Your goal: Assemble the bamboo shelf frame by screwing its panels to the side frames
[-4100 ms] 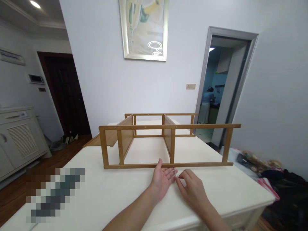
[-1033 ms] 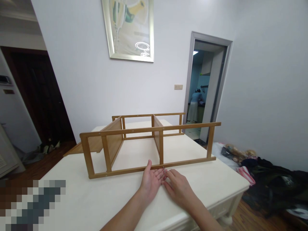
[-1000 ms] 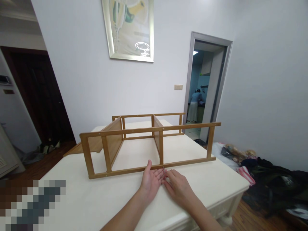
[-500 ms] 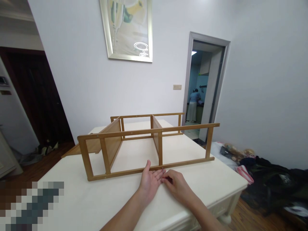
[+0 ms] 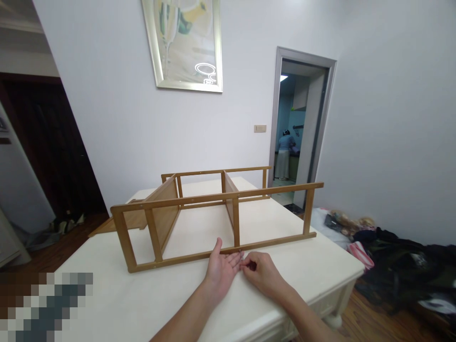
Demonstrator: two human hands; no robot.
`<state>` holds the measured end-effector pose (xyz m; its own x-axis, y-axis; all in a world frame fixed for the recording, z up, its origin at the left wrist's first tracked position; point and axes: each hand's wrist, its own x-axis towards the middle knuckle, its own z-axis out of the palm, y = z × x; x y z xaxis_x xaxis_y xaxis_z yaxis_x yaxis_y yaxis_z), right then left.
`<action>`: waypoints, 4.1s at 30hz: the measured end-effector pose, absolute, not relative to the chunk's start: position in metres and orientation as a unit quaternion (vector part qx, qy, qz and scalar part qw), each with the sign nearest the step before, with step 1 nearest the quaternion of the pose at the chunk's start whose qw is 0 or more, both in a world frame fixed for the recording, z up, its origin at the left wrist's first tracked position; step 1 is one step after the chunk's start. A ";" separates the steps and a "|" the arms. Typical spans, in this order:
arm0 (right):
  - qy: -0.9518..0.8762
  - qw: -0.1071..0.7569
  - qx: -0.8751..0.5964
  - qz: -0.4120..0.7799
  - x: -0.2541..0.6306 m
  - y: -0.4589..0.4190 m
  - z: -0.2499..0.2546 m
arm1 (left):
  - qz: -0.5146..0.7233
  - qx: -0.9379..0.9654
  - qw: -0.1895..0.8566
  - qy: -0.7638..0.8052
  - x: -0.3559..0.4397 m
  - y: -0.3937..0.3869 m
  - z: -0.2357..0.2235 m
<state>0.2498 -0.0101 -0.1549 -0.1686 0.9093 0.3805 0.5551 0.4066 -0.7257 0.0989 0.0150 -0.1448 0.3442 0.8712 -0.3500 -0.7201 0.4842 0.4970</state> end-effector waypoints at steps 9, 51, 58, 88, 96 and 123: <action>-0.722 0.418 -0.504 0.224 0.250 -0.008 -0.160 | 0.491 0.126 0.814 0.283 0.097 0.017 -0.147; -0.736 0.446 -0.508 -0.032 0.264 0.012 -0.167 | 0.486 0.125 0.812 0.299 0.096 0.020 -0.153; -0.783 0.397 -0.477 -0.042 0.267 0.023 -0.176 | 0.465 0.155 0.815 0.310 0.094 0.019 -0.148; -0.779 0.331 -0.531 0.027 0.264 0.007 -0.166 | 0.567 0.614 0.333 0.436 0.076 0.019 -0.112; -0.763 0.375 -0.525 0.032 0.263 0.002 -0.166 | 0.563 0.734 -0.216 0.313 0.088 0.028 -0.045; -0.654 0.616 -0.405 -0.169 0.232 -0.029 -0.048 | 0.512 0.728 -0.267 0.369 0.101 0.041 -0.042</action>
